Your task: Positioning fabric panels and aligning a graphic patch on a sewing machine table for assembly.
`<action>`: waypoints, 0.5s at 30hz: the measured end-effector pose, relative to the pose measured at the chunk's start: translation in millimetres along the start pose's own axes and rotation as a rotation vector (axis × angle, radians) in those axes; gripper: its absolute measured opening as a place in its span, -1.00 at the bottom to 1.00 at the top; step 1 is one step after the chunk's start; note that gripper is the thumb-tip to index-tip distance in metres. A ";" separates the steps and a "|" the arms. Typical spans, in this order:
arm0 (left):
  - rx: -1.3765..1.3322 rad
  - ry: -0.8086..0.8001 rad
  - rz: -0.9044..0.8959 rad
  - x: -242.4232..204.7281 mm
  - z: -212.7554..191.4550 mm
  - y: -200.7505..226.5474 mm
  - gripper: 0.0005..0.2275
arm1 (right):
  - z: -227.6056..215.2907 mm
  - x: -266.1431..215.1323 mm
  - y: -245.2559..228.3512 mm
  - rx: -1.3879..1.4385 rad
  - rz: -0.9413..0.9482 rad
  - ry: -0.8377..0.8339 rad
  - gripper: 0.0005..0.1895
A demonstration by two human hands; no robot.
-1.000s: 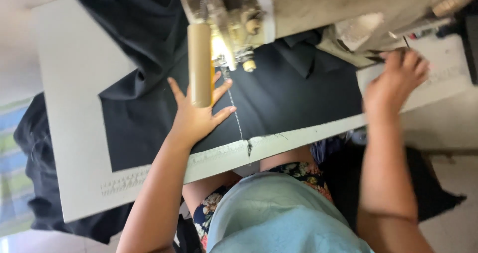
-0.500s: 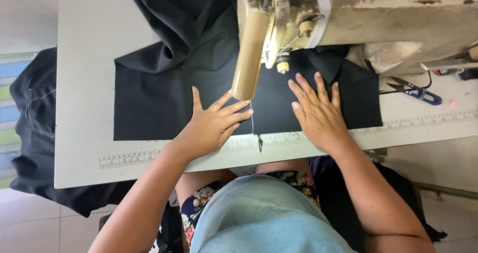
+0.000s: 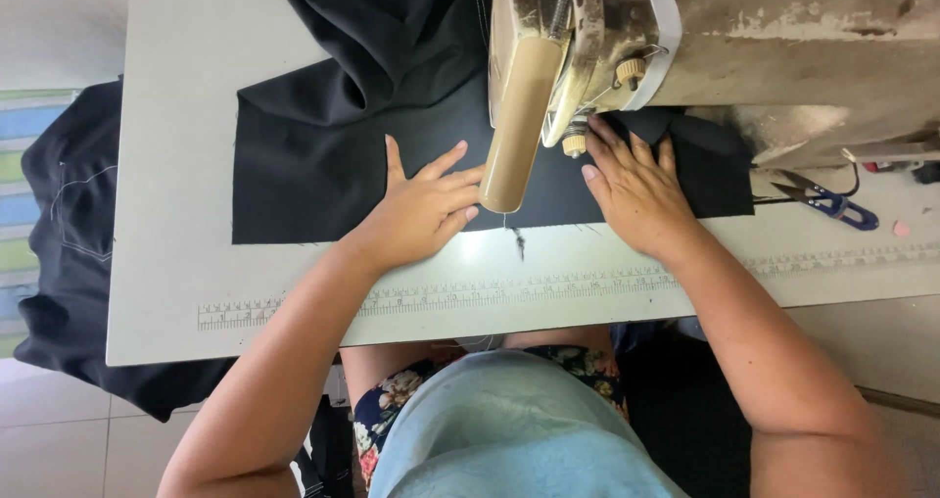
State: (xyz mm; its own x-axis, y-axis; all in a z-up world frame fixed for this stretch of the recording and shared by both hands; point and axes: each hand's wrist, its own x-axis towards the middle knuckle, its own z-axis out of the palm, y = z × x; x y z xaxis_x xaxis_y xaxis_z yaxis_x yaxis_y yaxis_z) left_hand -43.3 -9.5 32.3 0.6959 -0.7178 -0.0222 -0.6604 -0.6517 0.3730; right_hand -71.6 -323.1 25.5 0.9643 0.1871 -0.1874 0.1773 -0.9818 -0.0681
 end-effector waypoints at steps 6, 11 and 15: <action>-0.027 0.008 -0.009 15.4 -4.9 -14.9 -0.74 | 6.3 28.9 18.3 0.016 0.029 -0.051 -0.31; -0.080 -0.010 -0.043 29.9 -11.7 -25.2 -0.73 | 43.9 64.1 54.3 0.001 0.005 0.000 -0.38; -0.117 -0.003 -0.074 42.5 -10.7 -35.9 -0.74 | 41.8 69.4 49.4 -0.058 -0.051 0.192 -0.49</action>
State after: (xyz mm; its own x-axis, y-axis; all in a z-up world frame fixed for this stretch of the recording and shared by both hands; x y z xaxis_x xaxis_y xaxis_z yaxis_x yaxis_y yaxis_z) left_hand 13.0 -14.0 27.9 0.7405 -0.6697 -0.0567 -0.5696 -0.6701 0.4760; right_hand -4.1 -357.3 -31.9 0.9726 0.2322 0.0051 0.2323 -0.9725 -0.0147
